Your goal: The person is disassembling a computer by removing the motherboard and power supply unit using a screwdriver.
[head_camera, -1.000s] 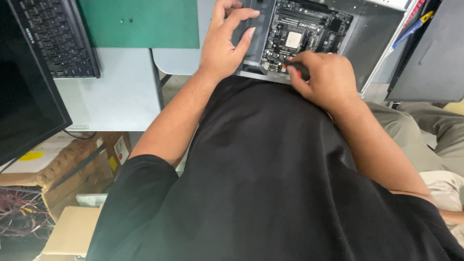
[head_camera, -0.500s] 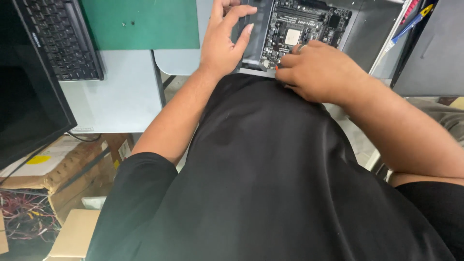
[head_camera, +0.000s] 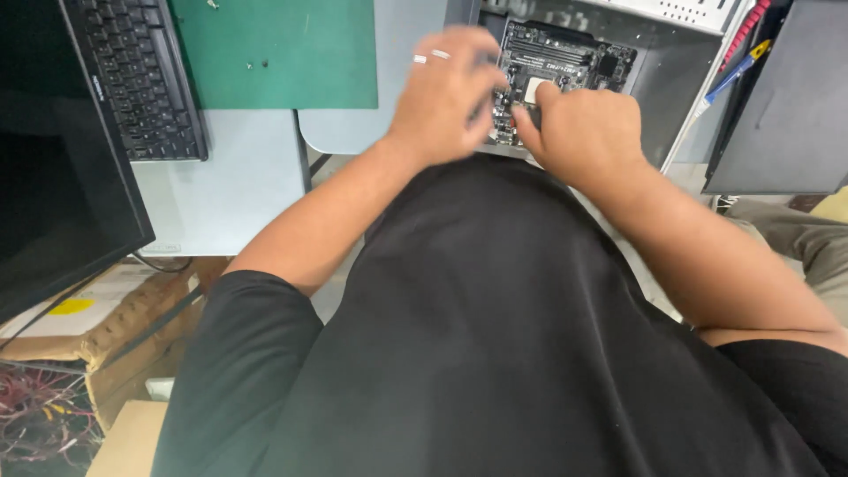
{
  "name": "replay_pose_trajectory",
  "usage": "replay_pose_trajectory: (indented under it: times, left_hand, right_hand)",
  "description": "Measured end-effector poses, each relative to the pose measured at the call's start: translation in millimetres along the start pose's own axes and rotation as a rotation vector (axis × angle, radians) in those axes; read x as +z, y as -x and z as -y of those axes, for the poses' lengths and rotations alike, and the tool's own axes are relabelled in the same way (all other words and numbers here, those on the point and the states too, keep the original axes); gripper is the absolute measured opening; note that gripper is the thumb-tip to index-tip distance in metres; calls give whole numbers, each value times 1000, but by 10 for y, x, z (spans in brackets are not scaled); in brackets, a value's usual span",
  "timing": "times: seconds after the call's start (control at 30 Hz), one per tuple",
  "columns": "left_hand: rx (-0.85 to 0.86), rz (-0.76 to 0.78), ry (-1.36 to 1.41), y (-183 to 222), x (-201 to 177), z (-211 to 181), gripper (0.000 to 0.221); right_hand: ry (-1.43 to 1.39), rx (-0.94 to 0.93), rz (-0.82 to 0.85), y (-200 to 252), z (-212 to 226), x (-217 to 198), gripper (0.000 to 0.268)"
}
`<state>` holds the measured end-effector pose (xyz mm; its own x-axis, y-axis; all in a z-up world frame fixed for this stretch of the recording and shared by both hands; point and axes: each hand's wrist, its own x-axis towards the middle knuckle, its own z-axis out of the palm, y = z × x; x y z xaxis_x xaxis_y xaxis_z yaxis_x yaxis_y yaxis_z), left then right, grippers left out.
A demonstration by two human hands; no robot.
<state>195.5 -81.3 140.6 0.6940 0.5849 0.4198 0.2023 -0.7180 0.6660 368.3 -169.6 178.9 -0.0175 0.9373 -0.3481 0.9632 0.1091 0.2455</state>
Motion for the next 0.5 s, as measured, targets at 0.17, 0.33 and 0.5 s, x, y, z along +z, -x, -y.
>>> replay_pose_trajectory:
  times: [0.17,0.33,0.5]
  left_hand:
    - [-37,217,-116,-47,270,-40,38]
    - [154,90,-91,119,645,153,22]
    - [-21,499,96,10,383,99,28]
  right_hand:
    - [23,79,-154,-12,118,-54,43]
    - [-209,124,-25,133,214,-361,36]
    - [-160,-25,40,252,127,-392,24]
